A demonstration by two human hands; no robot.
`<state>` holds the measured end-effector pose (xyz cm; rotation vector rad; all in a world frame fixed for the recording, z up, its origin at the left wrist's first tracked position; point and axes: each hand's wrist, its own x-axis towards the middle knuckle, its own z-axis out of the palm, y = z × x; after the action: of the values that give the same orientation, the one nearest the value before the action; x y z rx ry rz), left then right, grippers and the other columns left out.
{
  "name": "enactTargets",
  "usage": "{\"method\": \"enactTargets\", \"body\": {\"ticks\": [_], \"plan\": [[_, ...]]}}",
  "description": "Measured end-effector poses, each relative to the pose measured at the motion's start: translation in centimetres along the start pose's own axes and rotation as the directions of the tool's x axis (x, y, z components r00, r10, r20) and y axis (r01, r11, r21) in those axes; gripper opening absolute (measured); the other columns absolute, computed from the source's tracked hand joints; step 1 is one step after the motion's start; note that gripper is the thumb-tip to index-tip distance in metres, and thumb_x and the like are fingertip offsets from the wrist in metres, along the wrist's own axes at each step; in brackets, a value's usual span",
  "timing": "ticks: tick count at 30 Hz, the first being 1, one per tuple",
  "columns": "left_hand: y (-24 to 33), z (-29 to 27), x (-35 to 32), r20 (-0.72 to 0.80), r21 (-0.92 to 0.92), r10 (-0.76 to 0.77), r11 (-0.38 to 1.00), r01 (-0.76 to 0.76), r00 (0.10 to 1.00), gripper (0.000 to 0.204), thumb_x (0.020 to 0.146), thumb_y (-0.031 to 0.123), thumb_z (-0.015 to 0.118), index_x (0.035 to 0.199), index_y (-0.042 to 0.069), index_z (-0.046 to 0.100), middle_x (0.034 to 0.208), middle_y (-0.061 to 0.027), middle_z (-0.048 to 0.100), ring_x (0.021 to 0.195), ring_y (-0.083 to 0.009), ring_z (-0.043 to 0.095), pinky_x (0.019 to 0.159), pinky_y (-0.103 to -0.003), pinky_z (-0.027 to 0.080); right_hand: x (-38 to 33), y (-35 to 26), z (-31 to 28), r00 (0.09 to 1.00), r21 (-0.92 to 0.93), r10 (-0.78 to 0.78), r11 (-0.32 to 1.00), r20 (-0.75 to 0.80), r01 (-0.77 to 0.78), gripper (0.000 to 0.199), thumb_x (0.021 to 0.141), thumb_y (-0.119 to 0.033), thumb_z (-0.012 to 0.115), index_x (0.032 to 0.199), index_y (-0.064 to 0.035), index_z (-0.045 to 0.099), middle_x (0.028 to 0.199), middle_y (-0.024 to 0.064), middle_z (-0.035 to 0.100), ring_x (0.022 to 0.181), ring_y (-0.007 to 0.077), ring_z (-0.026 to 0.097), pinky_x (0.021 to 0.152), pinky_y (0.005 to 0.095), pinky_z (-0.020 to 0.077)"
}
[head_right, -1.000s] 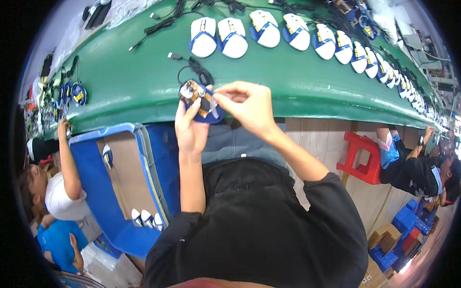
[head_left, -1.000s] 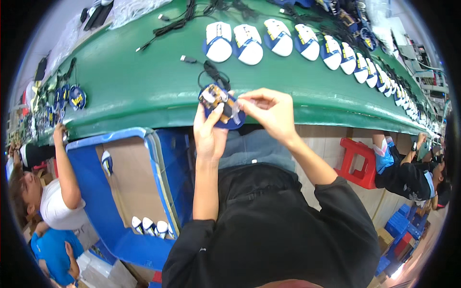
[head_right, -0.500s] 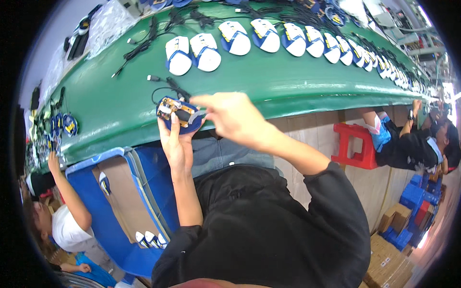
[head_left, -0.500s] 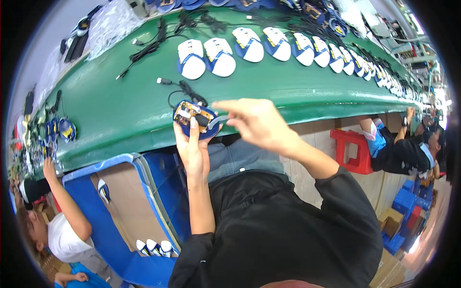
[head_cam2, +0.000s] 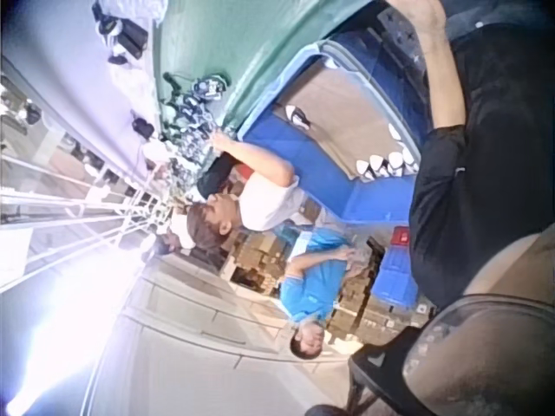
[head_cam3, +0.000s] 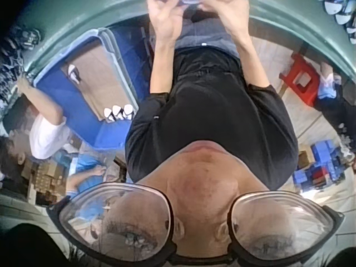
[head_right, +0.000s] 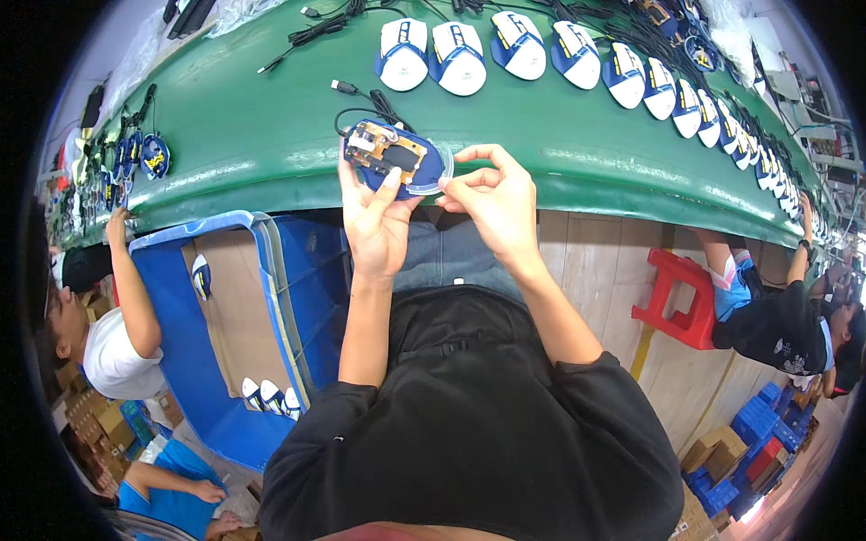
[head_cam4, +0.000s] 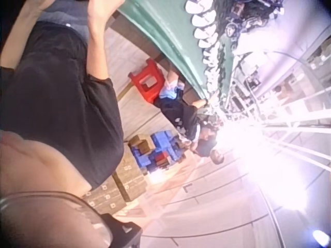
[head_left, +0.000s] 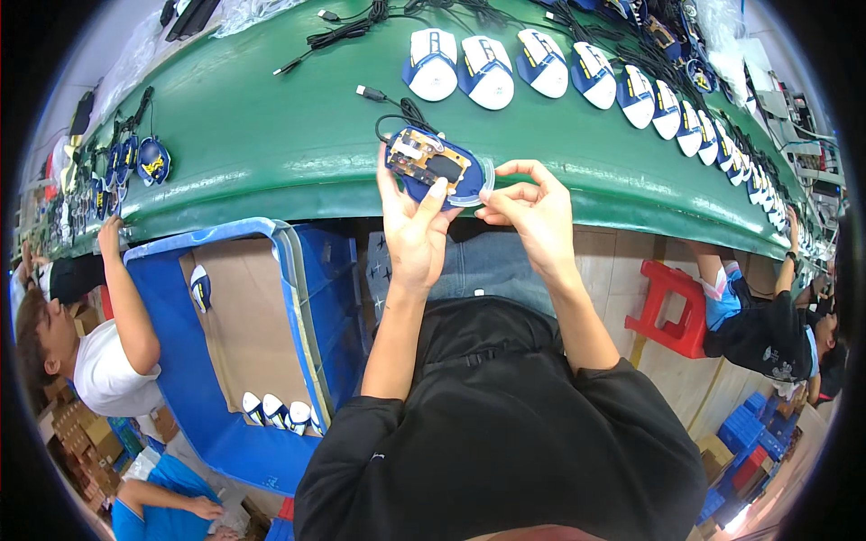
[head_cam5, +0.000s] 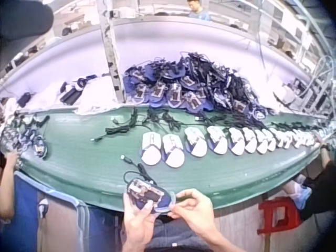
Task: The person assembles computer mice by picking up mouse bases and top shells from the assembly table, fitting light diffuser strips into the bases, and snapping the top shells onto the bases by hand.
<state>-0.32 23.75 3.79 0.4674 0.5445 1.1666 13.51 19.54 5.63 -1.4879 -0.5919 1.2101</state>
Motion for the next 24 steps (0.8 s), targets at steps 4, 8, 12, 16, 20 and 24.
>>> {"method": "enactTargets", "body": {"ticks": [4, 8, 12, 16, 20, 24], "plan": [[-0.8, -0.5, 0.1, 0.101, 0.250, 0.172, 0.949, -0.192, 0.980, 0.102, 0.080, -0.016, 0.059, 0.153, 0.020, -0.003, 0.139, -0.0185, 0.039, 0.119, -0.0252, 0.051, 0.097, -0.041, 0.048, 0.2, -0.4, 0.1, 1.000, -0.033, 0.026, 0.999, 0.001, -0.025, 0.028, 0.083, 0.000, 0.069, 0.108, 0.0042, 0.059, 0.079, 0.0131, 0.069, 0.071, 0.0168, 0.069, 0.065, 0.0248, 0.0577], [-1.1, -0.5, -0.1, 0.146, 0.307, 0.216, 0.918, -0.252, 0.965, 0.110, 0.072, -0.017, 0.066, 0.153, 0.019, 0.000, 0.145, -0.0193, 0.033, 0.127, -0.0263, 0.044, 0.105, -0.038, 0.040, -0.4, 0.7, 0.5, 0.995, -0.098, -0.101, 0.990, -0.017, 0.099, 0.023, 0.082, 0.000, 0.068, 0.104, 0.0050, 0.066, 0.080, 0.0133, 0.070, 0.069, 0.0130, 0.068, 0.062, 0.0245, 0.0562], [-0.5, -1.2, -0.3, 0.156, 0.275, 0.157, 0.941, -0.196, 0.975, 0.110, 0.074, -0.016, 0.066, 0.153, 0.017, -0.002, 0.146, -0.0174, 0.032, 0.127, -0.0255, 0.044, 0.106, -0.039, 0.039, -0.3, 0.5, 0.9, 0.999, -0.015, -0.048, 0.999, -0.002, 0.048, 0.023, 0.085, -0.003, 0.068, 0.106, 0.0064, 0.065, 0.088, 0.0144, 0.070, 0.070, 0.0126, 0.068, 0.062, 0.0232, 0.0564], [0.1, -1.5, -0.2, 0.174, 0.151, 0.063, 0.984, -0.090, 0.983, 0.112, 0.073, -0.018, 0.065, 0.153, 0.019, -0.003, 0.146, -0.0170, 0.031, 0.129, -0.0256, 0.042, 0.108, -0.040, 0.037, 0.4, -0.5, 0.0, 0.987, 0.124, 0.026, 0.991, 0.160, -0.047, 0.029, 0.084, -0.007, 0.071, 0.110, 0.0059, 0.067, 0.085, 0.0134, 0.071, 0.068, 0.0114, 0.067, 0.060, 0.0230, 0.0559], [0.0, -1.6, 0.2, 0.225, 0.190, 0.052, 0.977, -0.096, 0.973, 0.111, 0.074, -0.017, 0.065, 0.153, 0.021, -0.003, 0.146, -0.0171, 0.031, 0.130, -0.0267, 0.042, 0.108, -0.040, 0.037, 0.6, 0.2, -0.2, 0.991, -0.020, -0.030, 0.999, 0.131, 0.033, 0.026, 0.083, -0.008, 0.072, 0.105, 0.0058, 0.069, 0.080, 0.0119, 0.071, 0.065, 0.0108, 0.067, 0.060, 0.0230, 0.0555], [0.3, -1.6, 0.2, 0.203, 0.333, 0.020, 0.939, -0.088, 0.979, 0.106, 0.077, -0.015, 0.065, 0.154, 0.020, 0.000, 0.147, -0.0183, 0.031, 0.129, -0.0277, 0.043, 0.107, -0.040, 0.038, 0.8, 0.4, -0.1, 0.997, -0.131, -0.047, 0.990, 0.069, 0.056, 0.026, 0.080, -0.009, 0.076, 0.099, 0.0066, 0.071, 0.079, 0.0111, 0.071, 0.063, 0.0112, 0.066, 0.060, 0.0224, 0.0548]]}}
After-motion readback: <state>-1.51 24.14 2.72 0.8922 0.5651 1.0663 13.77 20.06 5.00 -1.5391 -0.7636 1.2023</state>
